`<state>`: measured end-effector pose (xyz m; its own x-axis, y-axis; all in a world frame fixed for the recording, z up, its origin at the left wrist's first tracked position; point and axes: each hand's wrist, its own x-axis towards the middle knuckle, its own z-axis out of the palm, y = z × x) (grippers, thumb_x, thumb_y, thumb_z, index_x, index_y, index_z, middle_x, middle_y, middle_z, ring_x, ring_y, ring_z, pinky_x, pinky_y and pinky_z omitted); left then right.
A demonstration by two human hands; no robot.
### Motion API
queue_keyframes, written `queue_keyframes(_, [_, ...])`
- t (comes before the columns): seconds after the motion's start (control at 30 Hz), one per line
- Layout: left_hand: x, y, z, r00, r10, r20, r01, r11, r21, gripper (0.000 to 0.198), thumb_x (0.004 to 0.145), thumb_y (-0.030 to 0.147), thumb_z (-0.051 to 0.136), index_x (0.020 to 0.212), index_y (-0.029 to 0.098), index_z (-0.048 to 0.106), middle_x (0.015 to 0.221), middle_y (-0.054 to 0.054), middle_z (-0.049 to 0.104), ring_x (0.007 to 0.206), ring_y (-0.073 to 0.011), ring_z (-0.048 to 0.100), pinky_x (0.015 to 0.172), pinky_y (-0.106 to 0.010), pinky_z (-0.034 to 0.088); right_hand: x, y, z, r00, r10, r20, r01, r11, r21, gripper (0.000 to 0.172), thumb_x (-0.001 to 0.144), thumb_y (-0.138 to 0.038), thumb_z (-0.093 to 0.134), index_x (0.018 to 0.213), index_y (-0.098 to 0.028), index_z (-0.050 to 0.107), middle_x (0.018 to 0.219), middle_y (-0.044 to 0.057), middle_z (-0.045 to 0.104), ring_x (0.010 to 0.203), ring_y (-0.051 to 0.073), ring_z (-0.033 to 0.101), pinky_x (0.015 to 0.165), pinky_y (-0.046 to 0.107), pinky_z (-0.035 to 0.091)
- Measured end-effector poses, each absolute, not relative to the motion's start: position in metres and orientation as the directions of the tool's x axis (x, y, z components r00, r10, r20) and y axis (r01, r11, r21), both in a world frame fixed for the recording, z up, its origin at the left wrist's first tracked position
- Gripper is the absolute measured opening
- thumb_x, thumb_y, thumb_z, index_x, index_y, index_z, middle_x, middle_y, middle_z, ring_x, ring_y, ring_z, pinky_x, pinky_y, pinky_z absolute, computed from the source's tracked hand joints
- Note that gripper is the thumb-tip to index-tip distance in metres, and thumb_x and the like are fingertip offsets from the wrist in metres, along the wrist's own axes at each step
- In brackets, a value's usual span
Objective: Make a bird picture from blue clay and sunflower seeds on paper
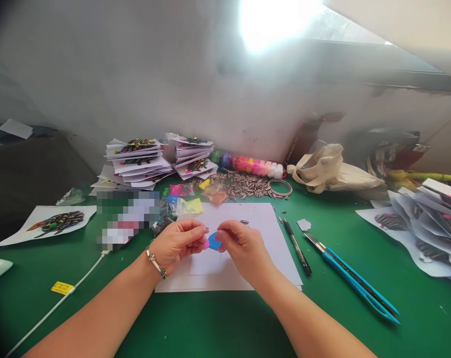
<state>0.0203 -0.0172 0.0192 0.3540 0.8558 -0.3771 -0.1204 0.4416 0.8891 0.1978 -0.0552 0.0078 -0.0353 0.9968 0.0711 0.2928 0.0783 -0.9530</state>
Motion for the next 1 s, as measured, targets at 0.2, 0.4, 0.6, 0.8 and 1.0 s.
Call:
queue_keyframes(0.2, [0.017,-0.012,0.025,0.305,0.875,-0.376,-0.174,0.439,0.881,0.035,0.054,0.041,0.086,0.069,0.015,0.067,0.061,0.000,0.065,0.054,-0.0107,0.060,0.060,-0.025,0.048,0.199,-0.054,0.012,-0.007,0.989,0.151,0.427,0.139,-0.893,0.016,0.084,-0.031,0.057,0.073,-0.021,0.061,0.063,-0.002,0.057,0.060,0.012,0.052,0.054,0.024,0.043])
queue_keyframes(0.4, [0.015,-0.010,0.026,0.266,0.883,-0.386,-0.189,0.440,0.878,0.037,0.053,0.040,0.088,0.070,0.015,0.068,0.062,0.001,0.066,0.056,-0.0096,0.060,0.060,-0.023,0.049,0.200,-0.052,0.008,0.016,0.992,0.127,0.385,0.112,-0.916,0.012,0.085,-0.029,0.054,0.084,-0.021,0.062,0.073,0.001,0.064,0.064,0.014,0.058,0.058,0.026,0.047])
queue_keyframes(0.6, [0.014,-0.010,0.025,0.259,0.886,-0.386,-0.191,0.438,0.878,0.039,0.052,0.041,0.088,0.072,0.015,0.068,0.063,0.000,0.066,0.057,-0.0098,0.061,0.062,-0.024,0.050,0.201,-0.050,0.001,-0.016,1.000,0.022,0.306,0.026,-0.952,0.022,0.087,-0.031,0.049,0.102,-0.022,0.062,0.088,0.003,0.069,0.070,0.015,0.065,0.069,0.030,0.052])
queue_keyframes(0.8, [0.013,-0.010,0.025,0.246,0.887,-0.391,-0.190,0.440,0.878,0.042,0.050,0.043,0.088,0.073,0.014,0.068,0.062,0.000,0.067,0.058,-0.0100,0.061,0.061,-0.023,0.049,0.198,-0.050,0.007,-0.046,0.998,-0.038,0.362,-0.018,-0.932,0.019,0.084,-0.036,0.054,0.075,-0.020,0.060,0.065,-0.001,0.062,0.054,0.012,0.056,0.055,0.024,0.045])
queue_keyframes(1.0, [0.013,-0.009,0.024,0.246,0.888,-0.389,-0.192,0.438,0.878,0.042,0.050,0.043,0.088,0.073,0.015,0.068,0.063,0.000,0.067,0.057,-0.0099,0.061,0.062,-0.024,0.049,0.198,-0.050,0.006,-0.024,0.997,0.078,0.457,0.081,-0.886,0.014,0.081,-0.032,0.059,0.072,-0.021,0.058,0.062,-0.004,0.057,0.058,0.012,0.053,0.053,0.022,0.040])
